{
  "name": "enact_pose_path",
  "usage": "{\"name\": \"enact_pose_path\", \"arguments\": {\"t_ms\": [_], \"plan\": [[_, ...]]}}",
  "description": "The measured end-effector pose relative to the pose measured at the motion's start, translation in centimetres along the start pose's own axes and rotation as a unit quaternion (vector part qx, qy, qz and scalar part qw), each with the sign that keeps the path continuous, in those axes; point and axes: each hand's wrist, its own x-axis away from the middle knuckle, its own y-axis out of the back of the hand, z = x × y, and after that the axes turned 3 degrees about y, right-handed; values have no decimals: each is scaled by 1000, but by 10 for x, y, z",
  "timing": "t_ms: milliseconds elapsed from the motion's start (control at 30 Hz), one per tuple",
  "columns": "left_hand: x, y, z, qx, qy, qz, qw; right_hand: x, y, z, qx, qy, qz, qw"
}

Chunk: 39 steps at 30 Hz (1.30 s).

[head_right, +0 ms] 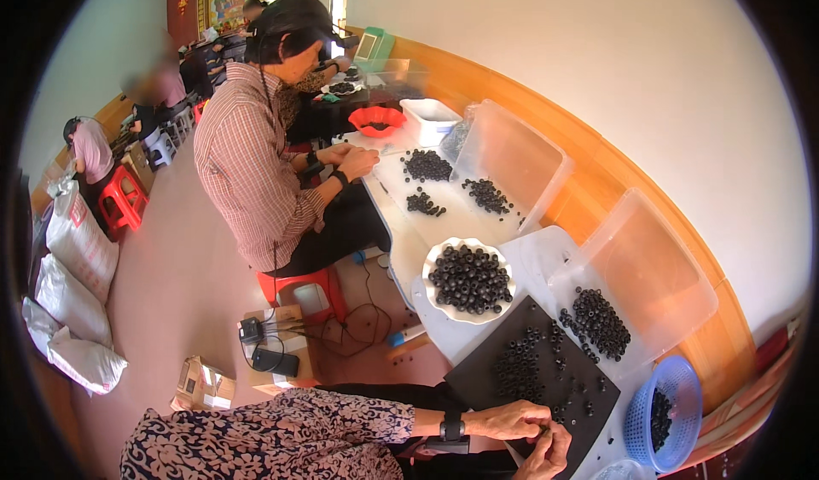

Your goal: The recorder is sorting and assembling small black plastic rings on a workspace table.

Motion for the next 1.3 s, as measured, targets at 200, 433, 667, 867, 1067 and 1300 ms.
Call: {"name": "enact_pose_path", "arguments": {"t_ms": [200,433,667,867,1067,1300], "plan": [[2,-3,2,9,-27,-26,999,-2,1,-19,17,47,17,999],[-3,-1,10,12,-14,-54,998,-2,1,-11,75,159,38,984],[-11,-2,15,27,22,-56,998,5,-8,-6,18,103,18,994],[-14,5,8,-22,53,-3,998,5,-9,-10,78,110,-22,991],[-11,7,3,-36,44,4,998,10,-14,3,98,88,-27,991],[-1,3,-16,55,103,-11,993,15,-23,12,258,120,-96,954]]}}
